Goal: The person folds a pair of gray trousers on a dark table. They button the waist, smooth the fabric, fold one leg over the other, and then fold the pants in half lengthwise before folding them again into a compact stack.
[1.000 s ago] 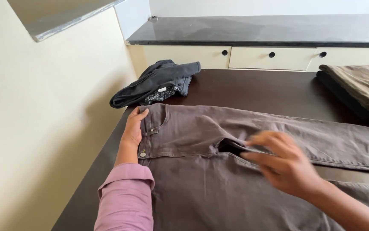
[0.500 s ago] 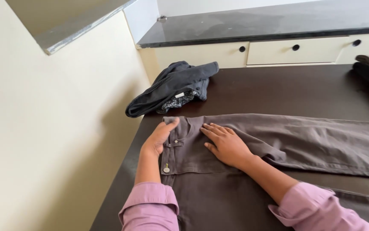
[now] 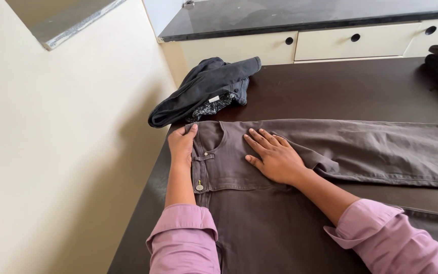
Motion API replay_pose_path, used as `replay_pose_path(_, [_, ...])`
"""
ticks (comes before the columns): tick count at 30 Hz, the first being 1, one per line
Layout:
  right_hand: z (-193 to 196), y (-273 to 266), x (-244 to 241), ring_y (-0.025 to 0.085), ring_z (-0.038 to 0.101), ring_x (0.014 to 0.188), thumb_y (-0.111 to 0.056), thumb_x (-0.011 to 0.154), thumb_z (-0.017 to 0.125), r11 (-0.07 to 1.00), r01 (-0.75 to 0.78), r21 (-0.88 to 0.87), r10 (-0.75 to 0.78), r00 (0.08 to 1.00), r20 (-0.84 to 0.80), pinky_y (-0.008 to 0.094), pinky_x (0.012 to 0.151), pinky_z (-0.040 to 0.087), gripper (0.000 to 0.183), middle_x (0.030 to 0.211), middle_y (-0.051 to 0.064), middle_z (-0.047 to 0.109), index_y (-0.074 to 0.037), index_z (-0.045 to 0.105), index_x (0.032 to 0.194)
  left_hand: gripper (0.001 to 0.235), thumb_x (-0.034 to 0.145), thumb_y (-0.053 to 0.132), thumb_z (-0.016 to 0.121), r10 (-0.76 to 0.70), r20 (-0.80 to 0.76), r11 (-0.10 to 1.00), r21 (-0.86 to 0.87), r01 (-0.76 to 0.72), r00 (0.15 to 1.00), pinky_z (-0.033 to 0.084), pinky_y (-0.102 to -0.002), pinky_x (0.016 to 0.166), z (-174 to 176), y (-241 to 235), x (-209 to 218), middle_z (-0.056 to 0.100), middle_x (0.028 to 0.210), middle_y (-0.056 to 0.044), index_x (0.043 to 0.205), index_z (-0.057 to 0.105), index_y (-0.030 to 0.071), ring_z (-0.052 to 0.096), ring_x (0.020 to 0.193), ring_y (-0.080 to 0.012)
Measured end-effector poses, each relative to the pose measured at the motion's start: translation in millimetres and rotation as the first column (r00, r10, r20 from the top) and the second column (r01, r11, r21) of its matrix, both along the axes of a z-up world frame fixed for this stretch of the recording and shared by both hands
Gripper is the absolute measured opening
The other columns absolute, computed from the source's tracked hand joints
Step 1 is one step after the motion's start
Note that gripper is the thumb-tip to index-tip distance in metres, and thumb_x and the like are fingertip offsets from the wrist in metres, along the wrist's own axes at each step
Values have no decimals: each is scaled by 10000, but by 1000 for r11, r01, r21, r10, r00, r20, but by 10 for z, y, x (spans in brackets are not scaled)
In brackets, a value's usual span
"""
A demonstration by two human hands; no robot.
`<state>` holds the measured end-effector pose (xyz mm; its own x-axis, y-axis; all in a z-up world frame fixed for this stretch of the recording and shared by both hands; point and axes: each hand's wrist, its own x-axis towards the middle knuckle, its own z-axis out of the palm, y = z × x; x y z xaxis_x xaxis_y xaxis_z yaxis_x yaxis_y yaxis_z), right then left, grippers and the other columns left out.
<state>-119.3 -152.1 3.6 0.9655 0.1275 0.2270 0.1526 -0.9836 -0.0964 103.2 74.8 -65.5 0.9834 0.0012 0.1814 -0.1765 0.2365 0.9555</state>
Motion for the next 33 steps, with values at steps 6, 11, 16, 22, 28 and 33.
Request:
replay_pose_path(6, [13, 19, 6, 248, 188, 1538, -580, 1024, 320, 1000, 24, -13, -24, 999, -23, 426, 1218, 173, 699, 1674, 37, 245, -192, 268, 1603, 218, 809, 127, 886, 342, 190, 889, 251, -382, 920, 520, -269, 658, 72, 90, -68, 752, 790, -115, 908, 804, -50, 656, 679, -150])
replay_pose_path(11, [-11, 0, 17, 242, 179, 1544, -580, 1024, 322, 999, 30, -10, -30, 999, -27, 428, 1219, 172, 696, 1681, 33, 233, -197, 270, 1603, 301, 852, 227, 756, 137, -141, 979, -131, -156, 980, 589, -345, 669, 168, 207, -115, 755, 940, -97, 1061, 703, 17, 738, 767, -172])
replay_pose_path(16, [10, 13, -10, 233, 181, 1548, -584, 1020, 331, 999, 37, 6, -36, 998, -45, 428, 1225, 175, 696, 1684, 19, 235, -209, 273, 1604, 468, 1049, 397, 662, 59, 63, 872, 483, -82, 996, 514, -405, 1002, 291, 105, -179, 768, 1123, -161, 1173, 759, -44, 685, 1071, -236])
replay_pose_path(22, [13, -8, -1, 236, 179, 1549, -573, 1024, 346, 999, 38, 24, -37, 999, -39, 435, 1221, 175, 688, 1683, 27, 233, -207, 279, 1603, 835, 881, 158, 776, -455, -61, 860, 229, 456, 889, 383, -302, 1066, 306, 94, -251, 600, 1416, -189, 1601, 358, 91, 579, 1234, -173])
replay_pose_path(28, [29, 16, -28, 226, 194, 1543, -565, 1015, 375, 996, 48, 76, -44, 998, -46, 432, 1222, 176, 680, 1673, 15, 257, -209, 310, 1591, 788, 833, 9, 733, -26, 187, 988, 156, -4, 982, 543, -321, 924, 229, -5, -293, 623, 1357, -115, 1541, 395, 81, 692, 1104, -198])
replay_pose_path(33, [21, 11, -57, 228, 270, 1521, -483, 997, 485, 987, 40, 157, -46, 998, 37, 427, 1214, 219, 611, 1618, 36, 380, -154, 459, 1511, 383, 865, 85, 781, 199, 419, 404, 789, -463, 886, 543, -452, 828, 640, 2, -733, 672, 1138, -56, 1239, 699, 100, 669, 1022, -312])
